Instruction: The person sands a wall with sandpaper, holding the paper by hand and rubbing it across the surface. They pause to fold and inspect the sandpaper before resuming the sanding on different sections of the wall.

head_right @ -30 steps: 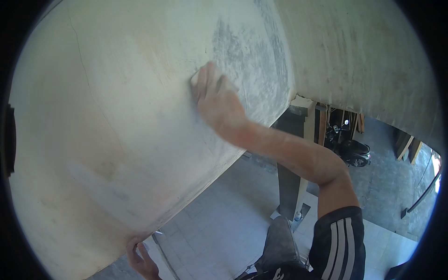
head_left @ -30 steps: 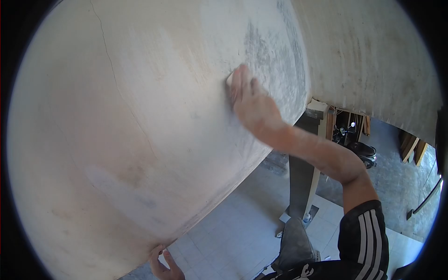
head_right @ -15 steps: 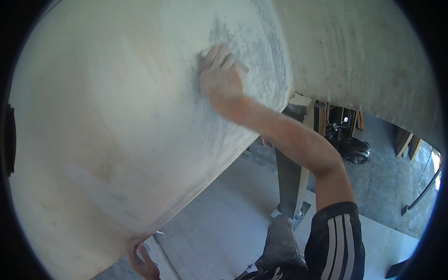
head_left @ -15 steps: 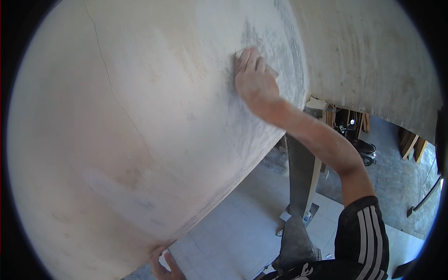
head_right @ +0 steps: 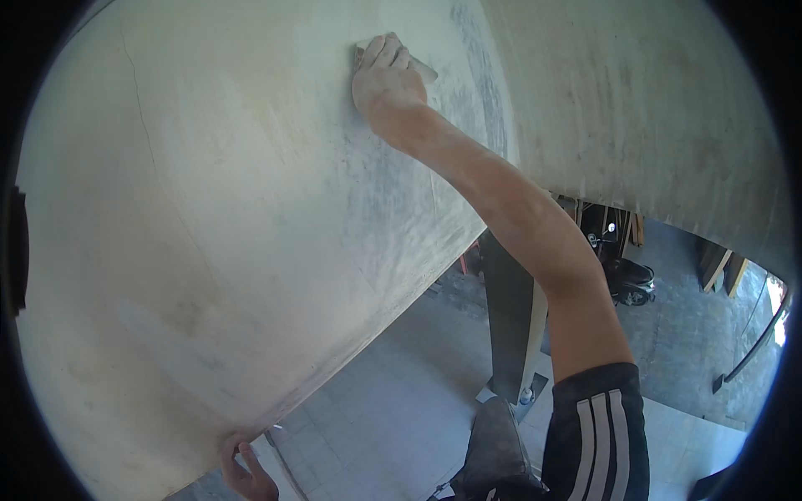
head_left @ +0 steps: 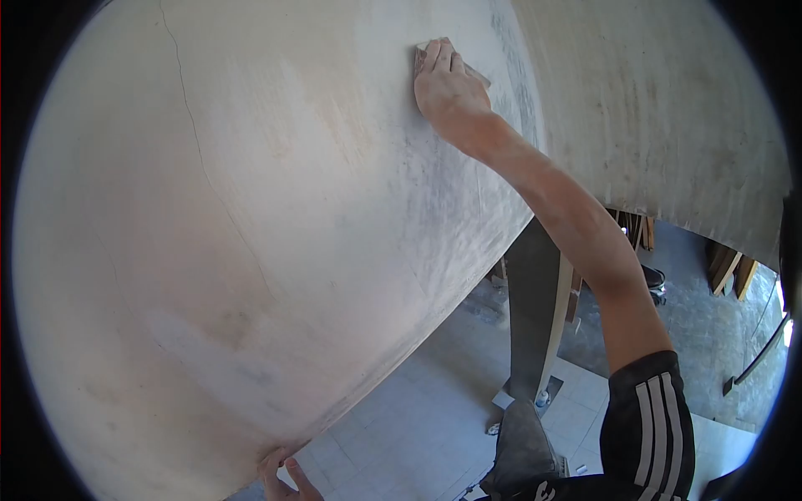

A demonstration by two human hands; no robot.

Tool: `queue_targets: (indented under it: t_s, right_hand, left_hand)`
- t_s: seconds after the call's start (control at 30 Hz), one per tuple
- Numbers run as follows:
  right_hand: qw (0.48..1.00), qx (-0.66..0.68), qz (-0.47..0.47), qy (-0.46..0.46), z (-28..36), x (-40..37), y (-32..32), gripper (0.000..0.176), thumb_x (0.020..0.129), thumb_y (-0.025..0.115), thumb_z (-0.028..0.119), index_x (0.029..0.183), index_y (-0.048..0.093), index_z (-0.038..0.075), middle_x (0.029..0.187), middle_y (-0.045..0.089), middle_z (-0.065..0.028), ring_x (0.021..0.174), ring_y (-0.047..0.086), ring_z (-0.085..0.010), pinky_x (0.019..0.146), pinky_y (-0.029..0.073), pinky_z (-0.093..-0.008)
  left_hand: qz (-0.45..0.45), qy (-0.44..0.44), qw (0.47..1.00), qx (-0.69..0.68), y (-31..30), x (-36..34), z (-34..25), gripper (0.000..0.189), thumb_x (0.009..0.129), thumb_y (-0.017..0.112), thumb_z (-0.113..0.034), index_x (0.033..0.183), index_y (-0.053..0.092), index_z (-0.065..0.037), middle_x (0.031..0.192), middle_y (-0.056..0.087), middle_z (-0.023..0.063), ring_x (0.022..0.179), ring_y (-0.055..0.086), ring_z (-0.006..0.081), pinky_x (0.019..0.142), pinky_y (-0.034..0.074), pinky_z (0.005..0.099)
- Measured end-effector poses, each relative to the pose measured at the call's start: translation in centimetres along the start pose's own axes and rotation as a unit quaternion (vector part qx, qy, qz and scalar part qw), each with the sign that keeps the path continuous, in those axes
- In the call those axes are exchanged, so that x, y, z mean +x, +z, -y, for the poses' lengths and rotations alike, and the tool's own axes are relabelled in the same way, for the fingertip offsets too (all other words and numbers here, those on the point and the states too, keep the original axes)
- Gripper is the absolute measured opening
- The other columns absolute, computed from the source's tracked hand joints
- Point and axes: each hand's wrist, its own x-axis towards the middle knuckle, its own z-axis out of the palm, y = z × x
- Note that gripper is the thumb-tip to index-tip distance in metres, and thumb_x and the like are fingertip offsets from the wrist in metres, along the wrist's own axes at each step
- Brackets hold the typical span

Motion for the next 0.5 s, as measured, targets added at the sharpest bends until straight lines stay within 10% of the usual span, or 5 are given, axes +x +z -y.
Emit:
queue_targets:
  t_s: [0.23,0.37,0.5]
  right_hand:
    - [0.997,-0.02,-0.05,-0.052,2.0,-1.4,-0.7,0.054,0.089,0.052,0.005,0.134,0.035,-0.019,0.138,0.039,-0.0377,0.129,0.046,-0.0421,0.109,0.04,-0.0375]
    - [0.994,-0.033,0.098,-0.031,1.3,0.2,-3.9,0.054,0.088,0.053,0.003,0.132,0.034,-0.023,0.137,0.039,-0.0388,0.129,0.046,-0.0418,0.109,0.039,-0.0382]
    - [0.991,0.066,-0.067,-0.098,3.7,-3.0,-1.6,0.056,0.088,0.054,0.002,0.133,0.031,-0.024,0.139,0.037,-0.04,0.133,0.04,-0.045,0.112,0.036,-0.0397]
  left_hand:
    - [0.008,0.01,1.0,-0.013,-0.3,0.1,-0.2,0.017,0.091,0.064,-0.011,0.1,0.064,0.003,0.097,0.067,0.0184,0.09,0.064,0.0317,0.084,0.05,0.0414]
    - [-0.004,0.032,0.996,0.084,-0.7,-0.2,-1.2,0.016,0.091,0.064,-0.01,0.1,0.064,0.002,0.098,0.069,0.0178,0.09,0.065,0.0313,0.084,0.05,0.0414]
    - [-0.007,0.028,0.999,-0.018,-0.4,-0.2,0.3,0.014,0.091,0.063,-0.009,0.1,0.064,0.002,0.099,0.069,0.0177,0.09,0.065,0.0316,0.085,0.05,0.0413]
